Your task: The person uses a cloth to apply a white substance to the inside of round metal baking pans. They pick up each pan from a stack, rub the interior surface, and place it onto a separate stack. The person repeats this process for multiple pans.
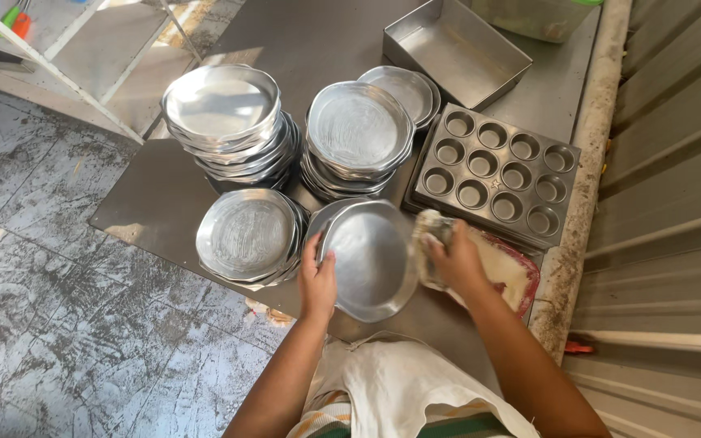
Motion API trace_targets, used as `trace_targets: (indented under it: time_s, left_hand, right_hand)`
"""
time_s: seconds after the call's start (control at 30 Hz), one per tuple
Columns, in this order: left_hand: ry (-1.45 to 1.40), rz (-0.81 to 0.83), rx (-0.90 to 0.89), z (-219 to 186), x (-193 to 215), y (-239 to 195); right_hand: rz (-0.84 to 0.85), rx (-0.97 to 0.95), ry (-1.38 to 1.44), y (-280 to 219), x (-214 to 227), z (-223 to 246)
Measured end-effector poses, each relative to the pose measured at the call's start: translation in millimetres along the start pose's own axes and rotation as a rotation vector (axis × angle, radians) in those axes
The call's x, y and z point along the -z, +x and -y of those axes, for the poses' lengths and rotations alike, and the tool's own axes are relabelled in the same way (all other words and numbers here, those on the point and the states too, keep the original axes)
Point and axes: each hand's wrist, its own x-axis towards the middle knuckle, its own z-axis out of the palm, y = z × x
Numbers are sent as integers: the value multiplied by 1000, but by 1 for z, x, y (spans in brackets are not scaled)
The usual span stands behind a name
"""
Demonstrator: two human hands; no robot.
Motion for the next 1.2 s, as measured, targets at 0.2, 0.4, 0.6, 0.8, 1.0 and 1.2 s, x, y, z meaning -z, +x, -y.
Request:
trace_targets:
  time_s: [0.2,0.4,0.6,0.8,1.0,1.2]
  left_hand:
    - [-572,237,12,-62,-13,-12]
    - [-332,308,-93,-78,-2,-26]
    - [-437,185,-35,-72,13,6]
    - [-192,212,-249,-78,39,-2]
    - [-156,263,-289,-87,15,-6]
    - [-320,240,-211,-88,16,-3]
  right_hand:
    - [-87,768,-55,-39,-25,104]
    - [-307,472,-259,-5,10,135]
    - [280,434,-192,-52,-52,142]
    - [366,279,-738,1,-13,124]
    - [-176,358,-88,-36,-44,144]
    - [-271,384,-43,-13,-44,126]
